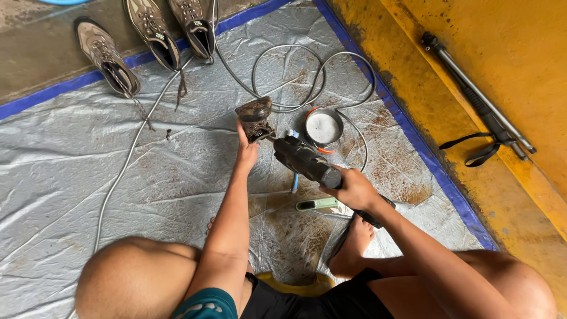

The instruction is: The person uses a power drill with a brush attachment to scrub the exterior of a shoe. They then remove the laces from the shoe and continue scrubbing the interior and exterior surfaces with the drill.

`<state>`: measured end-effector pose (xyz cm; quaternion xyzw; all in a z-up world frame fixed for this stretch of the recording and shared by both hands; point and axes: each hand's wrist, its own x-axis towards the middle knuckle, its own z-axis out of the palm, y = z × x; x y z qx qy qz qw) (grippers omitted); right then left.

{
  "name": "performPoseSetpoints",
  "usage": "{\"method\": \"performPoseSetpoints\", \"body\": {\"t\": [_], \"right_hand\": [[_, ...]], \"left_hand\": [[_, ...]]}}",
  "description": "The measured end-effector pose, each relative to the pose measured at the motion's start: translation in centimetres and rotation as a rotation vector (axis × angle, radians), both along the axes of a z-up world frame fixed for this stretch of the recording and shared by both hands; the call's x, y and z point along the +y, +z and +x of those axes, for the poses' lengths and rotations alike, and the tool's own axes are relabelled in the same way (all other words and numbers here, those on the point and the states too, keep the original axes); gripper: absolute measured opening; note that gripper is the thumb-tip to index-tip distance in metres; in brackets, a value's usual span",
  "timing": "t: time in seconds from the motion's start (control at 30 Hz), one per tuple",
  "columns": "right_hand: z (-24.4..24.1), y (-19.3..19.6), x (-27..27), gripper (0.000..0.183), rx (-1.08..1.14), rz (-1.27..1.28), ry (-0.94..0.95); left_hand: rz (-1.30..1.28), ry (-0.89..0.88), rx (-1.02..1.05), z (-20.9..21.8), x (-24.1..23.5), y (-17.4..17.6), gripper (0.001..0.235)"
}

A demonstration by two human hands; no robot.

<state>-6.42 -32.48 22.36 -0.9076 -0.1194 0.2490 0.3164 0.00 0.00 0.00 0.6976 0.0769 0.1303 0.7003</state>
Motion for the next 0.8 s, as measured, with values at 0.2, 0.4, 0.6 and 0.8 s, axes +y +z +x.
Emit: {"method": "performPoseSetpoints", "body": {"t": [0.2, 0.4, 0.6, 0.8], "right_hand": [[0.1, 1.1, -0.7, 0.045, -0.035, 0.000, -0.003], [-0.2, 1.2, -2.4, 0.043, 0.004, 0.010, 0.026], [-2.0, 5.3, -1.9, 0.063, -0.049, -0.232, 0.165], [-4.5, 6.8, -0.2, 0.047, -0.104, -0.346, 0.273]], "left_hand": [[0.115, 0.061, -0.249, 0.9, -0.3, 0.3, 0.079], [0.041, 0.096, -0.290, 1.5, -0.4, 0.5, 0.069], [0.111, 0.263, 0.037, 0.3, -0.7, 1.7, 0.066], [0.081, 0.302, 0.008, 1.1, 0.4, -1.4, 0.066]]}}
